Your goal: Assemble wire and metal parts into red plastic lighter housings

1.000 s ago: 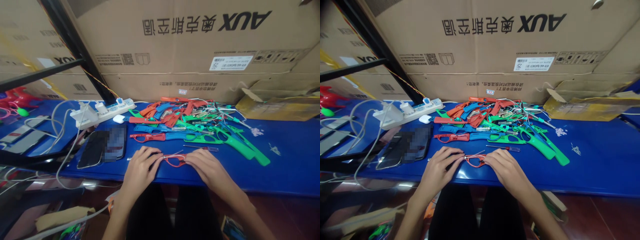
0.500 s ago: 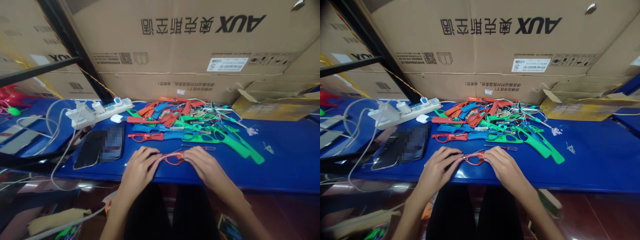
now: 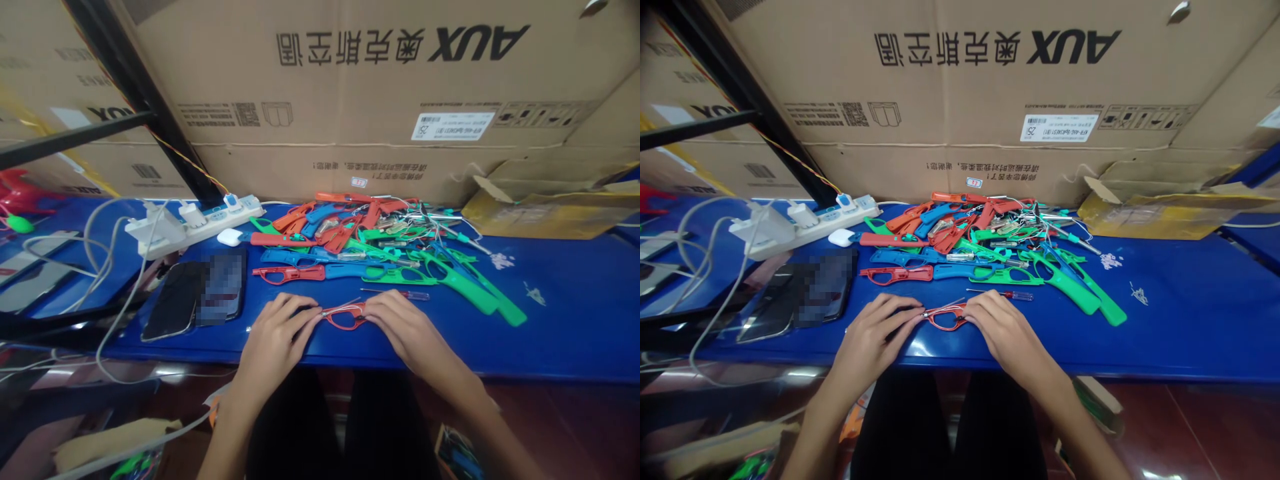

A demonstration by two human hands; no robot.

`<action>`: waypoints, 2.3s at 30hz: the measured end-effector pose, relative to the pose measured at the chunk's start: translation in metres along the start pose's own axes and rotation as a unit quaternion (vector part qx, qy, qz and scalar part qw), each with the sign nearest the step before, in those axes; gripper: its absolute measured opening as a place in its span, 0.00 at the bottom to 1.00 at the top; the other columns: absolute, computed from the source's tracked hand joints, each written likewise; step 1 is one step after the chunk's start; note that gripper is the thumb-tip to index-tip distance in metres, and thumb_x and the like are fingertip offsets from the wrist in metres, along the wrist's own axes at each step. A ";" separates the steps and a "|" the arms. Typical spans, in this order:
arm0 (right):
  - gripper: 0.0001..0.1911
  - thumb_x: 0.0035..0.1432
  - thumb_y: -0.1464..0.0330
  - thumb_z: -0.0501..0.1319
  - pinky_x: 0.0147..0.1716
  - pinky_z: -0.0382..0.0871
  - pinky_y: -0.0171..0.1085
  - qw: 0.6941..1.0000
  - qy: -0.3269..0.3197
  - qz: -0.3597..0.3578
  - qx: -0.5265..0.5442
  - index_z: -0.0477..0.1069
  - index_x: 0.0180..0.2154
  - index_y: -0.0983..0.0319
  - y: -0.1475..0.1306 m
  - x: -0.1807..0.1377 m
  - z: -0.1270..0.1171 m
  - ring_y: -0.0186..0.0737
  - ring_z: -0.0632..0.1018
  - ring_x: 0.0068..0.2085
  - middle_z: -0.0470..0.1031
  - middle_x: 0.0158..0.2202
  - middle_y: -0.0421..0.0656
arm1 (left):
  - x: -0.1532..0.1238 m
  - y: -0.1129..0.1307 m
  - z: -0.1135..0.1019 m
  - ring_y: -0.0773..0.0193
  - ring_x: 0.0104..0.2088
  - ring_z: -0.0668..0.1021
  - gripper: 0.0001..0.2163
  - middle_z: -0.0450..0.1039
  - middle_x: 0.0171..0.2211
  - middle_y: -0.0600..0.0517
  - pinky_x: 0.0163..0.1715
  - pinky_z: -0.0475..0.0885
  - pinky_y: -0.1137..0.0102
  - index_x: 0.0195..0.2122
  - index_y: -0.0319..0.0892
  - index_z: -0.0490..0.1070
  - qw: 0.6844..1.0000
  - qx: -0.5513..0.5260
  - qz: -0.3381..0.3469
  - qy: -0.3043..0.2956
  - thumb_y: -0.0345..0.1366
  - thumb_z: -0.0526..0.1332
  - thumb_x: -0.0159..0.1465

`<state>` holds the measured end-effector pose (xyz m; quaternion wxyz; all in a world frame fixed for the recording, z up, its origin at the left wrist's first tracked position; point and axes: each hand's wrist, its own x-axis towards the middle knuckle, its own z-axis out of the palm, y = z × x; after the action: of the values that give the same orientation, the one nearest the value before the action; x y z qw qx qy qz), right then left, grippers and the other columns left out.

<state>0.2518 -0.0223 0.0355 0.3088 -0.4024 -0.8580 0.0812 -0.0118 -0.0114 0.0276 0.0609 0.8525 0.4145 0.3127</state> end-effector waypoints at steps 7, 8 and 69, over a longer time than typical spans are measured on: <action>0.12 0.73 0.72 0.52 0.47 0.74 0.43 0.999 -0.007 -0.003 0.038 0.74 0.47 0.61 0.000 0.001 0.000 0.43 0.76 0.45 0.79 0.45 0.46 | 0.002 0.002 -0.001 0.58 0.45 0.76 0.08 0.79 0.47 0.50 0.46 0.71 0.60 0.48 0.45 0.78 1.000 0.000 -0.001 -0.002 0.34 0.60 0.72; 0.12 0.73 0.72 0.52 0.47 0.74 0.43 0.999 -0.006 -0.002 0.043 0.74 0.47 0.61 0.000 0.002 0.001 0.43 0.76 0.46 0.79 0.45 0.46 | 0.002 0.001 -0.001 0.59 0.45 0.76 0.08 0.79 0.46 0.49 0.46 0.71 0.60 0.47 0.45 0.78 1.000 -0.002 0.001 -0.002 0.34 0.60 0.72; 0.15 0.74 0.64 0.52 0.51 0.74 0.48 0.995 -0.036 -0.007 -0.093 0.73 0.54 0.60 -0.002 -0.016 -0.002 0.46 0.78 0.51 0.78 0.53 0.48 | 0.037 0.021 0.012 0.57 0.47 0.77 0.06 0.79 0.47 0.51 0.48 0.71 0.60 0.44 0.45 0.78 0.995 -0.031 -0.037 -0.083 0.38 0.62 0.71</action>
<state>0.2595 -0.0359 0.0306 0.2395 -0.4203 -0.8751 0.0139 0.0267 0.0046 0.0436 0.1332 0.8573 0.4290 0.2516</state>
